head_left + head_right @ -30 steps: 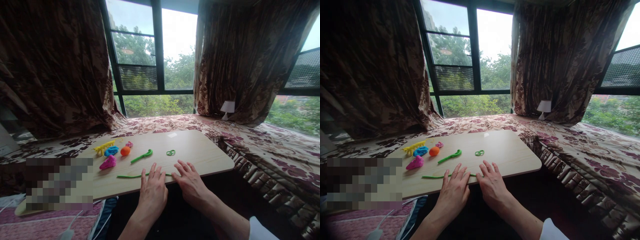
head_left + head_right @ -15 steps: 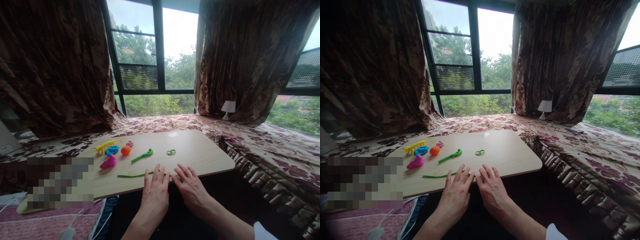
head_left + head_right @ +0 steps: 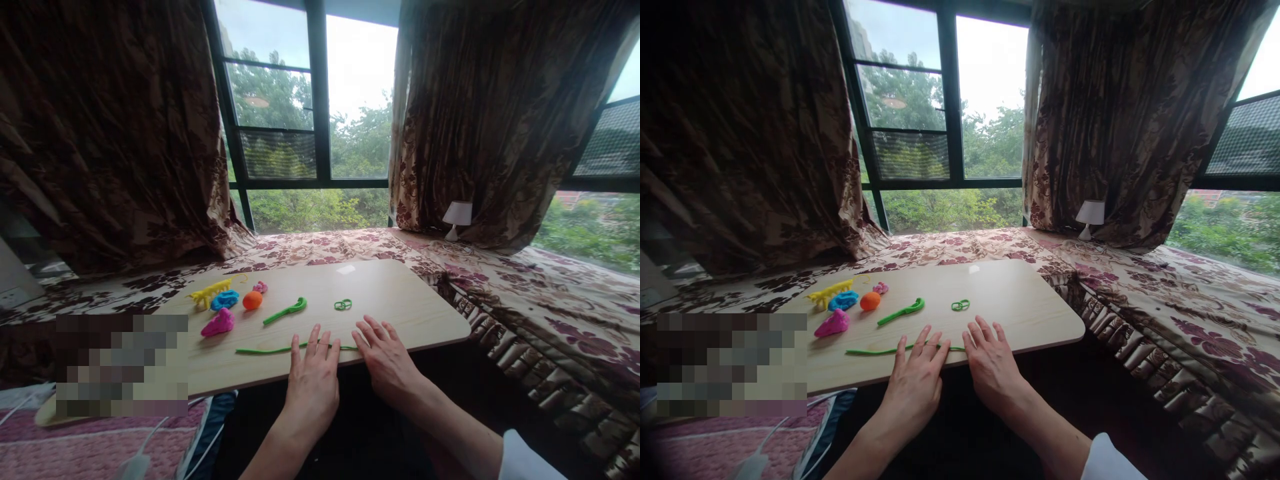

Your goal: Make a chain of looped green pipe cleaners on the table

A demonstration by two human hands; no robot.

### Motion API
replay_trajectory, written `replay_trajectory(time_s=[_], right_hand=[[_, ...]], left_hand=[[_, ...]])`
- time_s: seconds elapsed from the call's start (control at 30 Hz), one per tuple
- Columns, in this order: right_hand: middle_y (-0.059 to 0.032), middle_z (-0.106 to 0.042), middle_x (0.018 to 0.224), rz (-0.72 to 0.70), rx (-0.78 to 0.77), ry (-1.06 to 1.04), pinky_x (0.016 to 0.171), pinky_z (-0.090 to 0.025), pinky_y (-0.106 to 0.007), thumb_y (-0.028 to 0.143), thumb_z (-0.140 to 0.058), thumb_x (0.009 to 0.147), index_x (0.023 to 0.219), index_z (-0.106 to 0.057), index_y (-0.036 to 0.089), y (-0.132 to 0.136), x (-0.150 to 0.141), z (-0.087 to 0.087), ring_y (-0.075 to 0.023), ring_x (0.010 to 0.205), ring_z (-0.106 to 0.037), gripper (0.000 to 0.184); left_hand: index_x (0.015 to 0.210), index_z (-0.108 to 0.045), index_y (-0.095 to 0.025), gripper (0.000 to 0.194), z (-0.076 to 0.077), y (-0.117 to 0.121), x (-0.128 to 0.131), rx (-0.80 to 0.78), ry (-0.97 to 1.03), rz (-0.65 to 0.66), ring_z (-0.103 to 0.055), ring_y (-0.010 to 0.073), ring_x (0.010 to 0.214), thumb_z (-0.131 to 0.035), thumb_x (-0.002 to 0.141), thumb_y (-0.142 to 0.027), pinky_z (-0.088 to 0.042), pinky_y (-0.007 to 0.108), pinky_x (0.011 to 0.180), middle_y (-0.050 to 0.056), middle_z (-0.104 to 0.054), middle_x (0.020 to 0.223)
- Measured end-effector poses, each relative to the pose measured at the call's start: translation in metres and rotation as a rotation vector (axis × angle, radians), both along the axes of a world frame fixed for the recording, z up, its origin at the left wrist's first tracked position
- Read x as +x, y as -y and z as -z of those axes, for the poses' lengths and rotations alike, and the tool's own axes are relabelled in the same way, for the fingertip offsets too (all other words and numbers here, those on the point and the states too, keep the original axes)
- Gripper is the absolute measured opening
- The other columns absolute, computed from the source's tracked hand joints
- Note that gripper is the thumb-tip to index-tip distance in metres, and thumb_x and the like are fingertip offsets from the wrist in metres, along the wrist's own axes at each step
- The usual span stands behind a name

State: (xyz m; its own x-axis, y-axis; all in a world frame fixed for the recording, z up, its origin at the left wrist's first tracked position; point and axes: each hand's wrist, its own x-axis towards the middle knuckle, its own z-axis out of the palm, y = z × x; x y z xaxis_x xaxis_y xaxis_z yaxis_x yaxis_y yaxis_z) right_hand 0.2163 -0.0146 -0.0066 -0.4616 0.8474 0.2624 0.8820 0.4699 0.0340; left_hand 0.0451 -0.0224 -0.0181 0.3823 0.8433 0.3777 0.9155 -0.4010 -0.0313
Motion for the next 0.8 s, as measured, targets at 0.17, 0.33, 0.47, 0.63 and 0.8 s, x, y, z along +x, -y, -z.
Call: replay_trajectory(time_s=[0.17,0.33,0.47,0.63,0.8], right_hand=[[-0.0101,-0.033,0.139,0.026,0.003,-0.021,0.103,-0.011,-0.044,0.014,-0.044,0.072,0.127,-0.042,0.017,0.007,0.010,0.000,-0.0262,0.131,-0.013,0.055],[-0.0092,-0.037,0.135,0.010,-0.040,-0.038,0.102,-0.013,-0.042,0.012,-0.046,0.071,0.124,-0.044,0.019,0.018,0.010,0.005,-0.0253,0.130,-0.015,0.054],[-0.0061,-0.050,0.119,-0.010,-0.026,-0.149,0.096,-0.025,-0.035,0.012,-0.044,0.078,0.110,-0.055,0.023,0.011,0.009,-0.001,-0.0215,0.121,-0.031,0.036],[-0.0042,-0.057,0.092,0.015,-0.066,-0.264,0.084,-0.035,-0.029,0.024,-0.047,0.083,0.085,-0.062,0.020,-0.009,0.006,-0.009,-0.0177,0.095,-0.048,0.016],[-0.0023,-0.058,0.086,0.012,-0.058,-0.325,0.077,-0.038,-0.026,0.022,-0.048,0.083,0.083,-0.060,0.019,-0.012,0.005,-0.010,-0.0148,0.085,-0.052,0.013]], left_hand=[[0.124,-0.046,-0.020,0.047,0.001,0.000,0.001,0.010,0.019,0.016,-0.021,0.0267,0.131,-0.041,0.077,-0.017,-0.004,0.052,0.105,0.009,-0.045,0.133],[0.119,-0.050,-0.019,0.044,-0.004,0.007,-0.002,0.029,0.059,0.057,-0.023,0.0253,0.130,-0.045,0.076,-0.016,-0.004,0.049,0.107,0.008,-0.051,0.125],[0.106,-0.058,-0.022,0.034,-0.014,0.002,-0.004,0.063,0.097,0.072,-0.034,0.0233,0.123,-0.038,0.081,-0.012,-0.006,0.049,0.106,0.005,-0.061,0.103],[0.078,-0.065,-0.024,0.025,-0.025,-0.009,-0.007,0.065,0.133,0.062,-0.050,0.0204,0.099,-0.041,0.081,-0.016,-0.008,0.051,0.105,0.003,-0.062,0.082],[0.070,-0.064,-0.023,0.022,-0.028,-0.011,-0.013,0.019,0.266,0.074,-0.052,0.0194,0.089,-0.045,0.079,-0.018,-0.010,0.051,0.103,0.002,-0.062,0.075]])
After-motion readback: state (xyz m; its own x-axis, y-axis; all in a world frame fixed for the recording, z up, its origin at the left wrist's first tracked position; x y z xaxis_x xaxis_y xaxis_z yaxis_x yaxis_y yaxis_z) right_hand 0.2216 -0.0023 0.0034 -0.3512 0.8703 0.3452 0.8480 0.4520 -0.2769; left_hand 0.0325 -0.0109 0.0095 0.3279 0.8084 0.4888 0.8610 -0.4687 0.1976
